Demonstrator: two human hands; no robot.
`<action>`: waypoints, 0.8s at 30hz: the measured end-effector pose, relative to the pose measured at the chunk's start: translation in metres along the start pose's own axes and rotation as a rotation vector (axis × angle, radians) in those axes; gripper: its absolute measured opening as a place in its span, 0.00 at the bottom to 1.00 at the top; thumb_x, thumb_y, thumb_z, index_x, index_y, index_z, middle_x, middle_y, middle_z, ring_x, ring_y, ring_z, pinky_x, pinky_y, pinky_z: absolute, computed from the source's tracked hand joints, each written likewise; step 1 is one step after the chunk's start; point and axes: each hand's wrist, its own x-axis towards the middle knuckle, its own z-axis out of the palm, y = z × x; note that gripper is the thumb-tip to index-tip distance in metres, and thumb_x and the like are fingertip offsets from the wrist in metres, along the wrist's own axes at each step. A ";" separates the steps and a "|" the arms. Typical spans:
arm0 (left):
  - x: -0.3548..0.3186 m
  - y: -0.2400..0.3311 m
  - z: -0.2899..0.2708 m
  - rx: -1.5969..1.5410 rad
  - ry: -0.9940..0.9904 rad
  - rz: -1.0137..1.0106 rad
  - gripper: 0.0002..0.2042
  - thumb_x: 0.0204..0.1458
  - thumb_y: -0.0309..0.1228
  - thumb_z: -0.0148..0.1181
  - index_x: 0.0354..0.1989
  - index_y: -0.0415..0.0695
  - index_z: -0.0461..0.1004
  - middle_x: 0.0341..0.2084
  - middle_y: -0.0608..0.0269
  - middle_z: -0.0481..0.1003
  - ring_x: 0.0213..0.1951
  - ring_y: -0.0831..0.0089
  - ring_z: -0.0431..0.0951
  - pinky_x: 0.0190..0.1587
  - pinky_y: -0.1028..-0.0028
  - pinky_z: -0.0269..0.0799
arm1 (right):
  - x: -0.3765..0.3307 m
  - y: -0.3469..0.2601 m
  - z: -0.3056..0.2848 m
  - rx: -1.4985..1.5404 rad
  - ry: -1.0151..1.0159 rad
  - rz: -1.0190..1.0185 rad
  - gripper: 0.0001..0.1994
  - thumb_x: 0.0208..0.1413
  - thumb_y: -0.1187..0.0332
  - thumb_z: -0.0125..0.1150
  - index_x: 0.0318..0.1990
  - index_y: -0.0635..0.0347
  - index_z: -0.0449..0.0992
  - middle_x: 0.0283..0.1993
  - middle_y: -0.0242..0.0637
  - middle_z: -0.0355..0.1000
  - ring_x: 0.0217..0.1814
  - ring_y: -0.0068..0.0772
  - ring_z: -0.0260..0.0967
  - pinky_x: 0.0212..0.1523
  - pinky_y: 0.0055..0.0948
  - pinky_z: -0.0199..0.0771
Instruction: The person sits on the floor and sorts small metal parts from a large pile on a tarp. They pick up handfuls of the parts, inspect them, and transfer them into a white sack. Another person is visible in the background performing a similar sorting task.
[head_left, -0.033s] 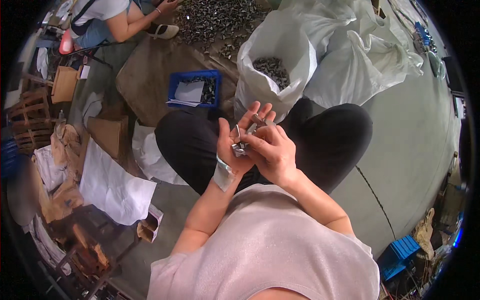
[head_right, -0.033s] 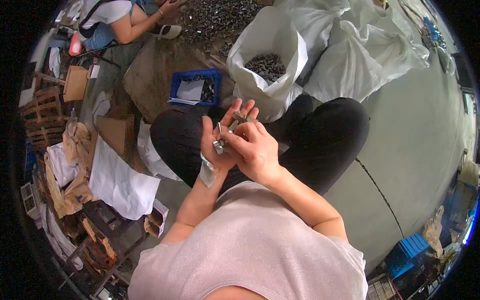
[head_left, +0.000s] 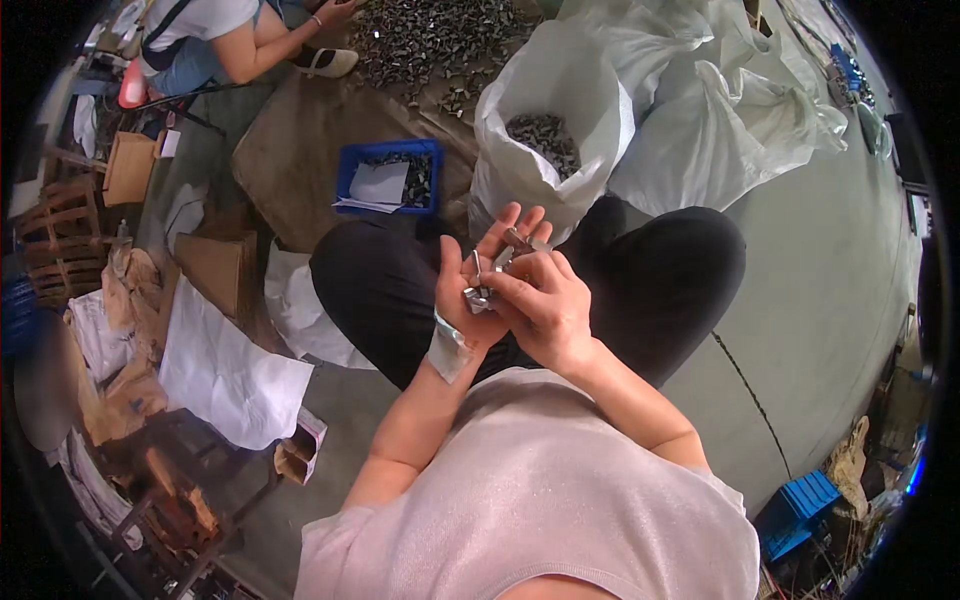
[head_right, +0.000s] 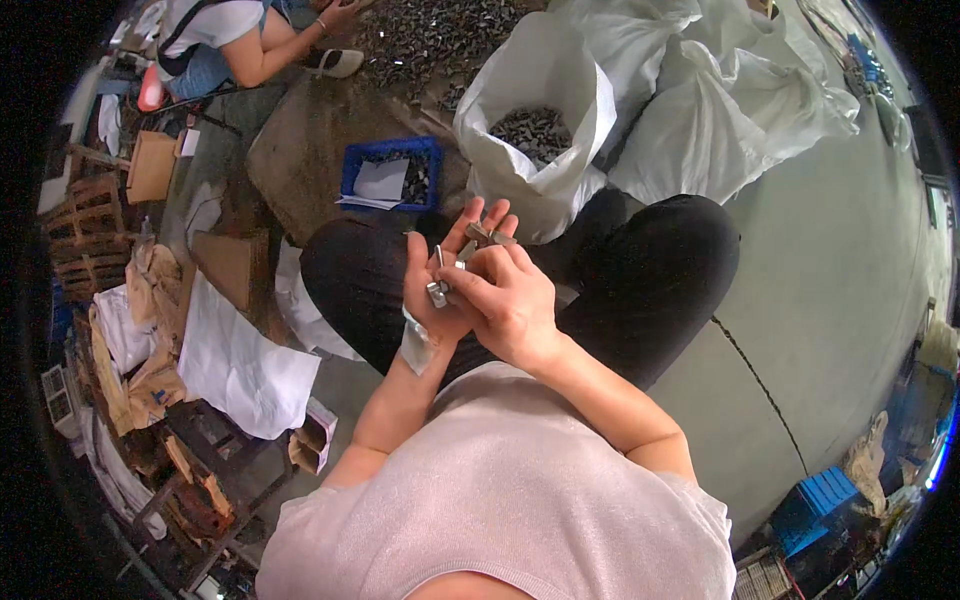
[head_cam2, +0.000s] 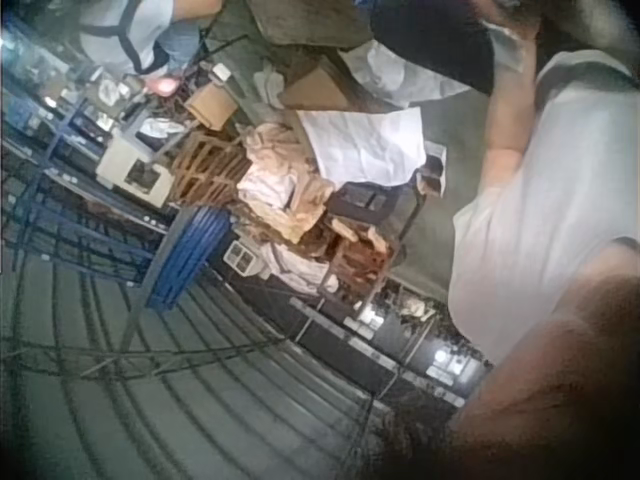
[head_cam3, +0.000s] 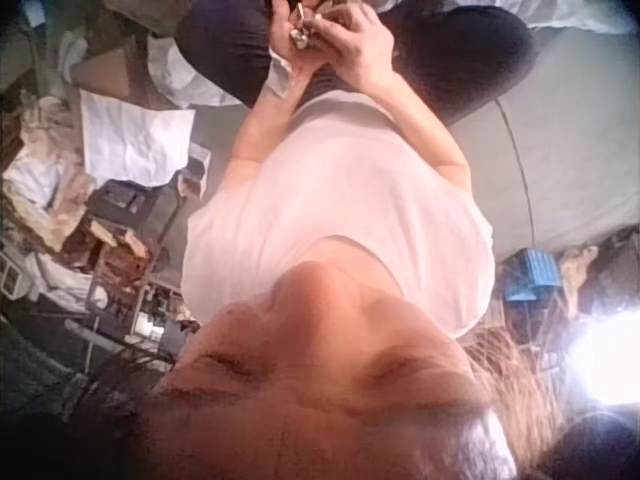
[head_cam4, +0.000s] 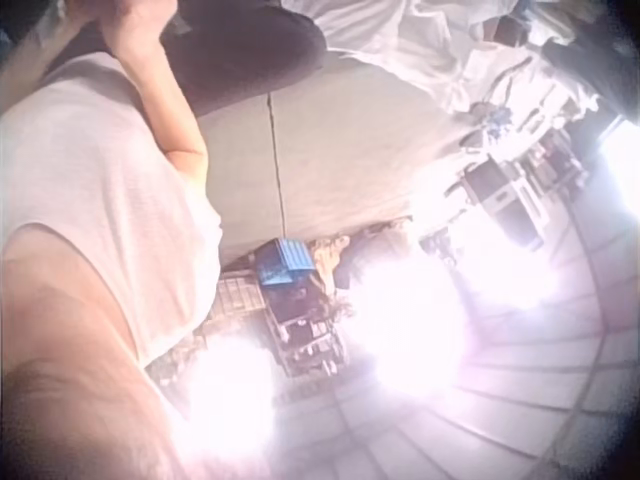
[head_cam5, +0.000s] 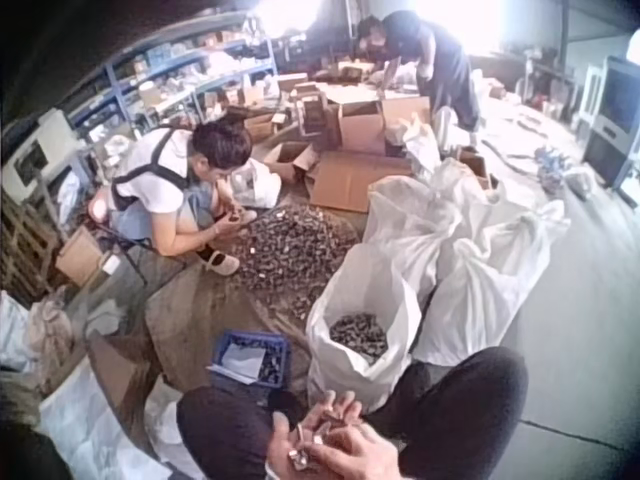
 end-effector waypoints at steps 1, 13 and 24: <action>0.000 -0.001 -0.001 -0.019 -0.001 0.003 0.41 0.56 0.62 0.31 0.65 0.37 0.51 0.65 0.45 0.50 0.67 0.53 0.46 0.68 0.57 0.41 | 0.003 -0.003 -0.001 -0.014 -0.002 -0.024 0.19 0.32 0.75 0.68 0.38 0.54 0.78 0.32 0.32 0.69 0.31 0.37 0.67 0.30 0.32 0.70; 0.003 -0.001 -0.005 -0.094 -0.043 -0.050 0.36 0.59 0.54 0.37 0.66 0.36 0.45 0.66 0.44 0.46 0.68 0.53 0.45 0.67 0.58 0.48 | -0.005 -0.008 0.004 -0.038 -0.014 -0.181 0.20 0.25 0.73 0.62 0.35 0.54 0.79 0.35 0.29 0.70 0.34 0.34 0.66 0.33 0.32 0.67; 0.002 0.005 -0.011 -0.142 -0.049 -0.031 0.40 0.55 0.57 0.45 0.66 0.38 0.46 0.67 0.47 0.45 0.68 0.56 0.44 0.67 0.58 0.46 | -0.027 -0.003 0.008 0.086 0.079 -0.101 0.19 0.30 0.73 0.64 0.38 0.57 0.77 0.36 0.33 0.69 0.37 0.38 0.65 0.38 0.34 0.65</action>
